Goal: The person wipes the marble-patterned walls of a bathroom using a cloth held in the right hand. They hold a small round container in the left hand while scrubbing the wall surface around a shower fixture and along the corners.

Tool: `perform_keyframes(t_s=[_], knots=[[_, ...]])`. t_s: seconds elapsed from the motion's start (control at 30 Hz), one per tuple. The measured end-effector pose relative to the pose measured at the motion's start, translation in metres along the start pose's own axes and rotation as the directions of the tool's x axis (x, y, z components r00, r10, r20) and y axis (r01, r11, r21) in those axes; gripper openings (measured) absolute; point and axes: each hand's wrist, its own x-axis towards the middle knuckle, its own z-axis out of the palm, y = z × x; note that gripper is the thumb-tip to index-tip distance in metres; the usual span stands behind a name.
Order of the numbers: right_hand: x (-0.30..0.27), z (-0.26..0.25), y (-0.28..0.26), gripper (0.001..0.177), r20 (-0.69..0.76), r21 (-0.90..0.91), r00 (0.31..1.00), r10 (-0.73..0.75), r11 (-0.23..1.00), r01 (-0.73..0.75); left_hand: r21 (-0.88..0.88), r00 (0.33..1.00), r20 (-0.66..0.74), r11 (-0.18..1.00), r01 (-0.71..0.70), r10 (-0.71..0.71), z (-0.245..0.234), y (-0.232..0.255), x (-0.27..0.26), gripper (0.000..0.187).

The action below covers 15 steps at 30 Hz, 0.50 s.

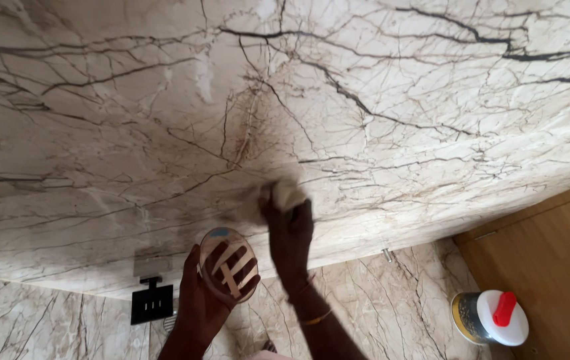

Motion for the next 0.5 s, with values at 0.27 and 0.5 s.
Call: perform_keyframes(t_s=[0.27, 0.5], knots=[[0.052, -0.062, -0.018, 0.051, -0.348, -0.091, 0.917, -0.196, 0.980, 0.176, -0.046, 0.999, 0.005, 0.998, -0.034, 0.034, -0.018, 0.005, -0.009, 0.078], [0.000, -0.020, 0.007, 0.035, -0.006, -0.108, 0.998, -0.060, 0.992, 0.059, -0.032, 0.999, -0.028, 0.999, 0.035, -0.036, -0.001, 0.003, 0.001, 0.075]])
